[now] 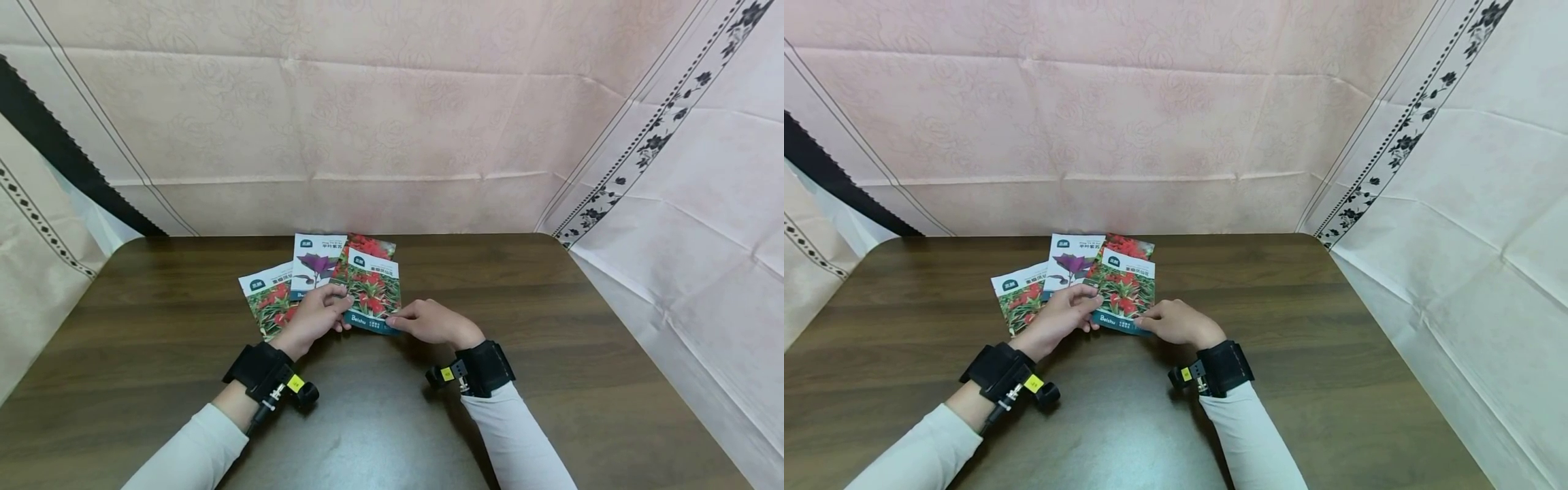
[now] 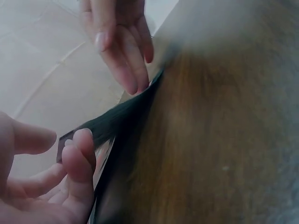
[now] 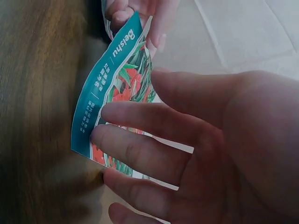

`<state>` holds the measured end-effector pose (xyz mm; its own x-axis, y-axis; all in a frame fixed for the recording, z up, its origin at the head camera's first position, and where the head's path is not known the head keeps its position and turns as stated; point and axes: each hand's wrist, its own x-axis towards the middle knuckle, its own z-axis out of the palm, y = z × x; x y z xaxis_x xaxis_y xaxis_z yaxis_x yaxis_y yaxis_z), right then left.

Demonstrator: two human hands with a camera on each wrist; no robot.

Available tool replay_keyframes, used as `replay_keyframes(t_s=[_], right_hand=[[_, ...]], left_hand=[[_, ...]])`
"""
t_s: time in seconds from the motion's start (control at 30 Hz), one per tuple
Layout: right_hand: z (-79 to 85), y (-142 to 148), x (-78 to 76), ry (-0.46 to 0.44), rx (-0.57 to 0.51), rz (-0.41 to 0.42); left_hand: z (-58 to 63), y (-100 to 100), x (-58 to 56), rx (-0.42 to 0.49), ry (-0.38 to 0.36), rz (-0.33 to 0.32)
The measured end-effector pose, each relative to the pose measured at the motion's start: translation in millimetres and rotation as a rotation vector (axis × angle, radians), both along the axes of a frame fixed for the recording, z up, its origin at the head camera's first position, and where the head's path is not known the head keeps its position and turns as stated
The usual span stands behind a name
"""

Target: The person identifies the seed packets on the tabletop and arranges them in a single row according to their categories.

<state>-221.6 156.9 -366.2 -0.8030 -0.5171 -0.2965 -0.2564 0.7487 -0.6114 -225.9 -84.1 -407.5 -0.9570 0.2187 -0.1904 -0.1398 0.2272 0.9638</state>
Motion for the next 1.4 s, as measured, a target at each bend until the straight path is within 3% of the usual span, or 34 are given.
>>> replay_keyframes(t_s=[0.17, 0.43, 0.53, 0.8, 0.97, 1.17, 1.4], right_hand=[[1.8, -2.1, 1.9, 0.031, 0.011, 0.027], [4.1, -2.0, 2.0, 0.074, -0.048, 0.020], [5.7, 0.5, 2.4, 0.124, -0.102, -0.057], [6.1, 8.0, -3.3, 0.207, -0.277, -0.384], [6.4, 12.1, -8.2, 0.235, -0.385, -0.537], [12.1, 13.1, -9.5, 0.117, -0.650, -0.649], [19.3, 12.5, -7.4, 0.085, -0.788, -0.700]], left_hand=[[-2.5, -0.1, 0.2, -0.061, 0.032, 0.006], [-1.5, -0.8, 0.2, -0.041, 0.035, 0.033], [0.9, -2.1, 0.8, -0.033, 0.040, 0.034], [8.7, -8.6, -0.6, 0.017, 0.068, -0.003], [16.4, -12.3, -1.8, 0.044, 0.080, -0.045], [24.5, -14.8, -1.1, 0.068, 0.067, -0.087], [30.5, -14.0, 2.7, 0.087, 0.097, -0.203]])
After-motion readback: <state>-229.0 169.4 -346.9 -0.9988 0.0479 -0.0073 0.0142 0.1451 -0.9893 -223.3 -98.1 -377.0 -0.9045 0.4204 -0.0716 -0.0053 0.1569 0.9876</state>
